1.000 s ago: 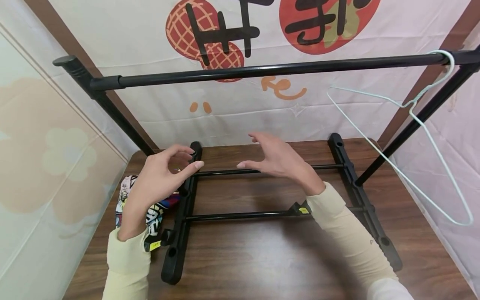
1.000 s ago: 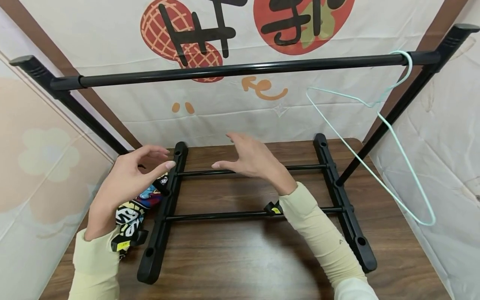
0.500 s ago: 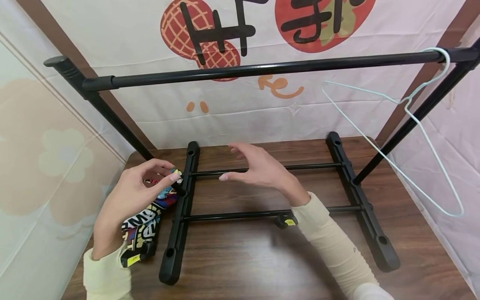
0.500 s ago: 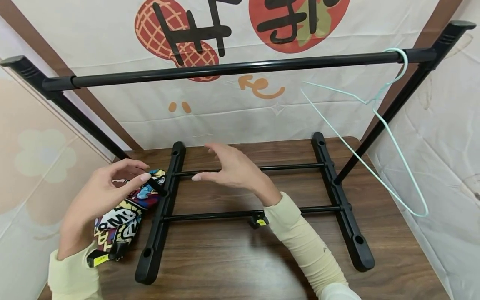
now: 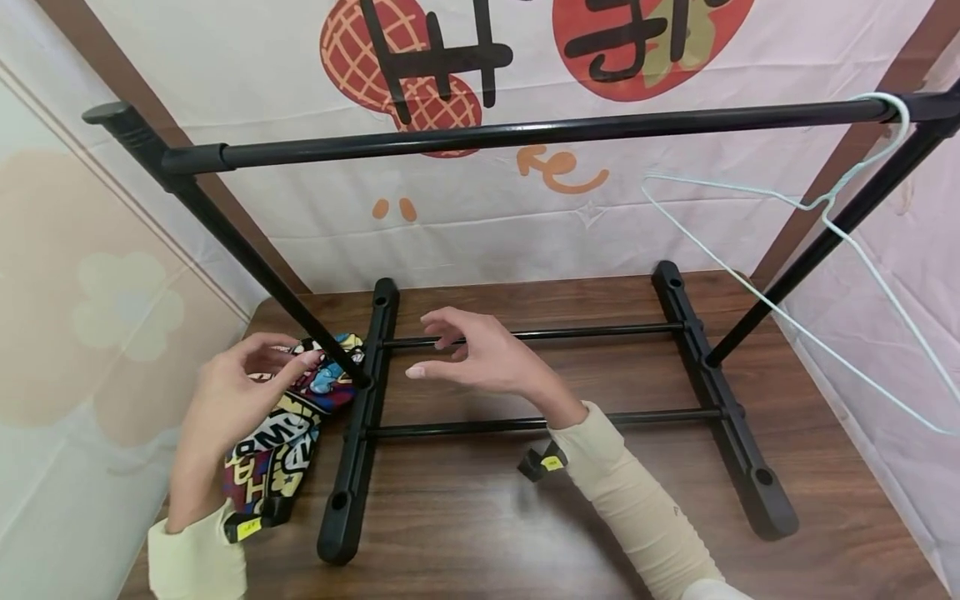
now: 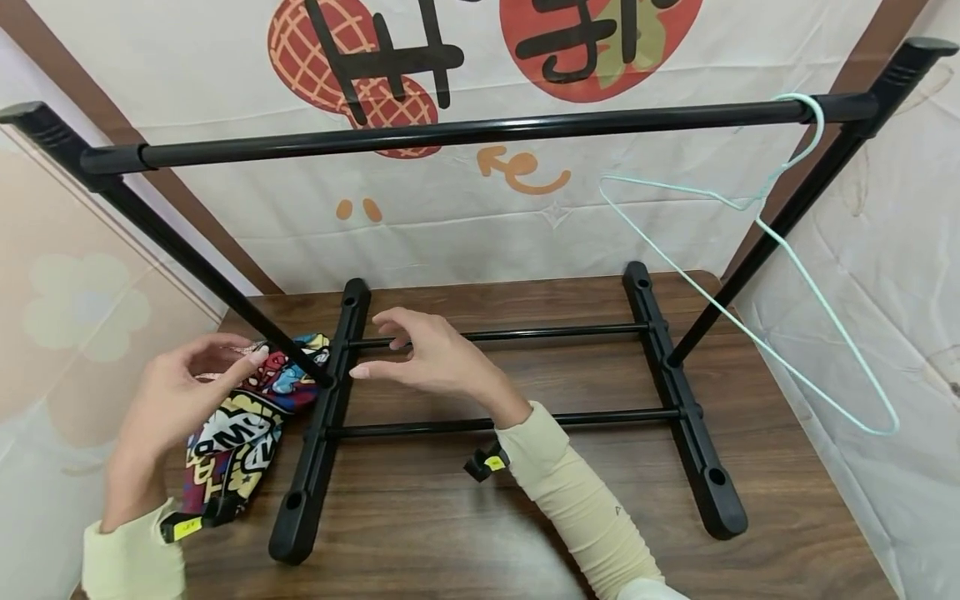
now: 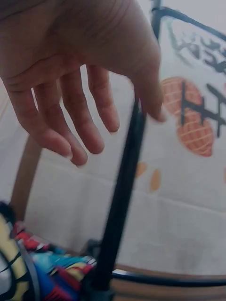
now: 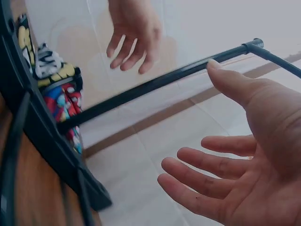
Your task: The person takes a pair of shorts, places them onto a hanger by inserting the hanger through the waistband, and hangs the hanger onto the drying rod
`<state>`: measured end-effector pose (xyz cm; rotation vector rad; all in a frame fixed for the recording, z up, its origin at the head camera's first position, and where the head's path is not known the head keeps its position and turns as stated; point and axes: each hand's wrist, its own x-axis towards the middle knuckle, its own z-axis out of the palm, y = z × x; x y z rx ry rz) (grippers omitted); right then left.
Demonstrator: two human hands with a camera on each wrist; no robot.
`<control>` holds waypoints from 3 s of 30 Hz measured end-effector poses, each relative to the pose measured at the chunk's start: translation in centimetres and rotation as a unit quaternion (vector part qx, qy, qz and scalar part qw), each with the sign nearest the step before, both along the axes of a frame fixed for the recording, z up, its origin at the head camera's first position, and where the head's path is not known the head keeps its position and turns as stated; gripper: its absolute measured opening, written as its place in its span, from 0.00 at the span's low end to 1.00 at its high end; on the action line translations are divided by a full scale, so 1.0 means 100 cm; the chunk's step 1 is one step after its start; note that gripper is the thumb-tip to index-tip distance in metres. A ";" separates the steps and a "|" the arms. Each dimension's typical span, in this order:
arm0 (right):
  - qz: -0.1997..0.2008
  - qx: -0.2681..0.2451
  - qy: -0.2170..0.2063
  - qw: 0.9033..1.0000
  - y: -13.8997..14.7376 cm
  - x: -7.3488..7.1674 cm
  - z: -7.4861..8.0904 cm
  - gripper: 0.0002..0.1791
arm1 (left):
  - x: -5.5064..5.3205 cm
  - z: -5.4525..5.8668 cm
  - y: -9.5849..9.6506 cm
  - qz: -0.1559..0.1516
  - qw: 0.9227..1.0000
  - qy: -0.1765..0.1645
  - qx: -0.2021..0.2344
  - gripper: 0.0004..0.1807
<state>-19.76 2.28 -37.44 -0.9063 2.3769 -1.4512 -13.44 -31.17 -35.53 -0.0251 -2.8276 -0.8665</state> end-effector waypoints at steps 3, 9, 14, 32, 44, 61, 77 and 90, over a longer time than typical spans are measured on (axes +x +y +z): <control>0.002 -0.021 -0.026 0.999 -0.011 0.003 -0.007 0.33 | -0.004 -0.010 -0.014 0.015 1.000 0.006 0.010 0.25; -0.003 -0.030 -0.063 0.998 -0.037 0.009 -0.024 0.27 | -0.011 -0.028 -0.035 0.061 0.997 -0.022 0.029 0.31; 0.007 -0.020 -0.071 0.997 -0.063 0.012 -0.033 0.26 | -0.013 -0.043 -0.049 0.088 0.994 -0.057 0.041 0.42; 0.063 0.074 -0.058 0.994 -0.142 0.019 -0.046 0.42 | -0.016 -0.090 -0.069 0.179 0.970 -0.108 0.126 0.59; -0.027 -0.030 -0.283 0.958 -0.204 0.020 -0.081 0.59 | -0.019 -0.113 -0.073 0.194 0.958 -0.106 0.182 0.58; -0.070 -0.205 -0.387 0.896 -0.227 0.002 -0.102 0.40 | -0.019 -0.128 -0.053 0.215 0.948 -0.118 0.204 0.50; -0.072 -0.253 -0.442 0.858 -0.229 0.012 -0.095 0.29 | 0.016 -0.094 -0.020 0.209 0.958 -0.072 0.182 0.37; 0.001 -0.282 -0.453 0.845 -0.199 0.029 -0.064 0.21 | 0.052 -0.053 0.007 0.172 0.973 -0.015 0.152 0.38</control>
